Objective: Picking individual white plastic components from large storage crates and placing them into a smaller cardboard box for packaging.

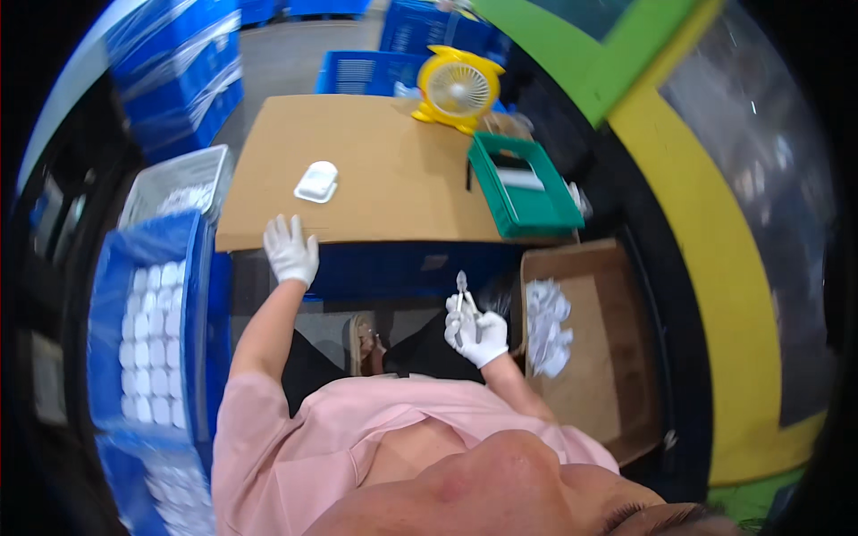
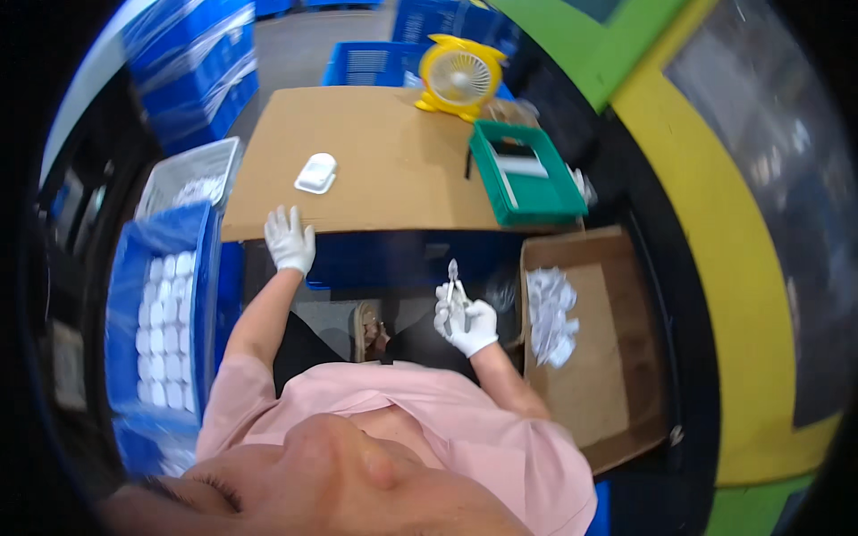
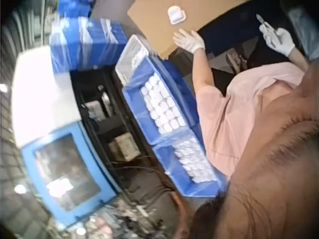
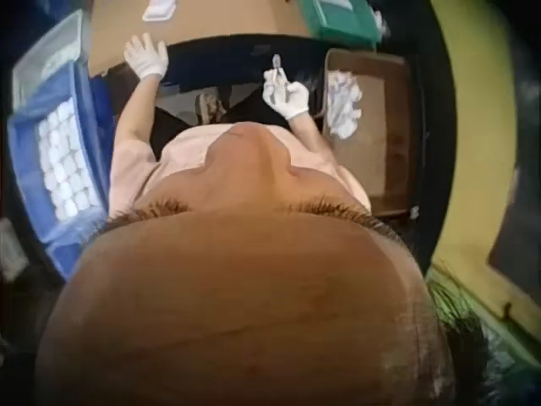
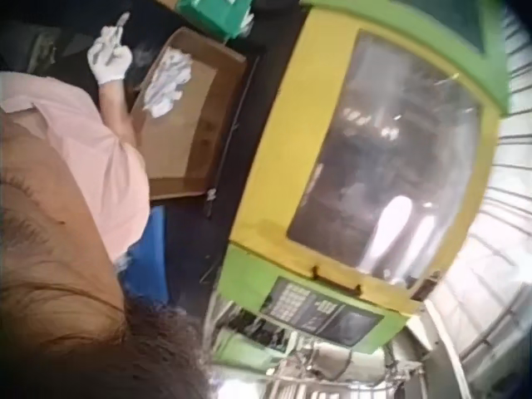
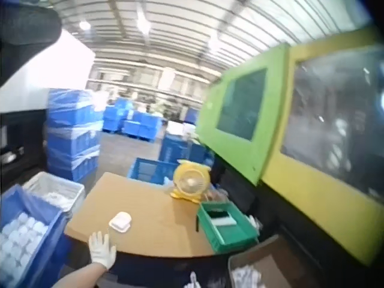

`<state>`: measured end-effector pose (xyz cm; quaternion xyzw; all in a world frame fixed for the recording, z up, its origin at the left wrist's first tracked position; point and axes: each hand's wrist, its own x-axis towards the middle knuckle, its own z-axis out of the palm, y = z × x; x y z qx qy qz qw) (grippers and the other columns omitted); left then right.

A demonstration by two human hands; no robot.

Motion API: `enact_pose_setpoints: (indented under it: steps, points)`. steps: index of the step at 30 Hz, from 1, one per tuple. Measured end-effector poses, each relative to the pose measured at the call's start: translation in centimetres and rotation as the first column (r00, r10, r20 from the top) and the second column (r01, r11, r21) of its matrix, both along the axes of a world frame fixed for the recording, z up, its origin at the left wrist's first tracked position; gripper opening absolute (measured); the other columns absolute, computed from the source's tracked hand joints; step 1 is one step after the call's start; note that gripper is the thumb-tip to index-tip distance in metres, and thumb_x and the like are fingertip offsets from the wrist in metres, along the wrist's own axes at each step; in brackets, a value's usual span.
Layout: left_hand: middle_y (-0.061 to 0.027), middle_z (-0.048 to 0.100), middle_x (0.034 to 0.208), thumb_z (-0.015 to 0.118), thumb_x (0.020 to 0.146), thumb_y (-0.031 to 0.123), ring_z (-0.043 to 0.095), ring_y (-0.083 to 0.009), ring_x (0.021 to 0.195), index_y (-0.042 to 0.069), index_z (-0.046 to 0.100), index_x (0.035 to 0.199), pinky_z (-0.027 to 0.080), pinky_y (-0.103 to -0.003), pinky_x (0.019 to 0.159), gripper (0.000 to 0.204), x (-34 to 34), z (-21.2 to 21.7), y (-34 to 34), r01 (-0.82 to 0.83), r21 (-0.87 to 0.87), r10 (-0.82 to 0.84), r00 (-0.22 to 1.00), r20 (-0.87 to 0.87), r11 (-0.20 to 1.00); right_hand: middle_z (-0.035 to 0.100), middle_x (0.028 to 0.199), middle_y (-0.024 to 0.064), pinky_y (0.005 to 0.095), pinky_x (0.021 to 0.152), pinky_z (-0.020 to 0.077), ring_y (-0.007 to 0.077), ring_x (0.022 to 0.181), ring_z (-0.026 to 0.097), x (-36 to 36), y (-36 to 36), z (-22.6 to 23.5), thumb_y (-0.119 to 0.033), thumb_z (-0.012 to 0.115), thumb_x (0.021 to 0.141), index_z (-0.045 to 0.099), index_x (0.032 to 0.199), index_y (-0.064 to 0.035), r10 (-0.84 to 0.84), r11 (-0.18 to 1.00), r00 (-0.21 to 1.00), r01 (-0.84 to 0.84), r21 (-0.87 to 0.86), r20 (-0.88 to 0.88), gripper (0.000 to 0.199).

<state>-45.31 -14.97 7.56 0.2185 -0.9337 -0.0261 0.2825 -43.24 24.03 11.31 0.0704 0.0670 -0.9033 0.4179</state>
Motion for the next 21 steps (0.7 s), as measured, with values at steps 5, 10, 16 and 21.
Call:
enact_pose_setpoints:
  steps: [5,10,16,21]
  points:
    - [-0.024,0.027,0.144,0.064,0.075,0.028,0.028,-0.039,0.133,0.006,0.029,0.14,0.027,-0.045,0.107,0.077,8.9,-10.6,1.1,0.171,0.247,-0.28,0.804,0.524,0.954,0.061,0.088,0.0028,0.0309,0.064,0.0511,0.0165,0.077,0.06,1.3,5.1,0.1,-0.011,0.055,0.087,0.058,0.104,-0.0111,-0.129,0.985,0.991,0.131,0.108,-0.029,0.018]
    - [-0.0195,0.062,0.112,0.054,0.081,0.048,0.057,-0.0345,0.108,0.007,0.066,0.108,0.043,-0.042,0.094,0.051,8.7,-13.6,3.3,0.153,0.405,-0.433,0.352,0.83,0.901,0.049,0.069,0.0001,0.0262,0.044,0.0404,0.0123,0.051,0.049,1.6,13.5,0.8,-0.007,0.056,0.077,0.05,0.086,-0.0108,-0.337,0.276,0.674,0.738,0.615,-0.658,0.011]
    - [-0.0178,0.057,0.122,0.057,0.08,0.045,0.053,-0.033,0.116,0.007,0.065,0.112,0.043,-0.04,0.096,0.05,7.9,-14.4,8.2,0.302,0.26,-0.261,-0.036,0.965,0.917,0.052,0.072,0.0008,0.0299,0.048,0.0386,0.0149,0.052,0.044,6.8,34.8,-14.0,-0.01,0.051,0.078,0.056,0.084,-0.0119,-0.555,-0.581,0.533,0.3,0.756,-0.638,0.008]
    - [-0.0117,0.057,0.125,0.057,0.08,0.033,0.054,-0.0306,0.116,0.01,0.064,0.114,0.045,-0.04,0.092,0.041,8.3,-18.5,12.5,0.462,0.34,-0.314,-0.134,0.94,0.819,0.056,0.073,0.0056,0.0356,0.048,0.0436,0.0214,0.059,0.055,18.4,41.6,-21.4,-0.017,0.052,0.081,0.059,0.085,-0.0114,-0.994,-0.099,-0.023,0.522,0.847,-0.103,0.01]
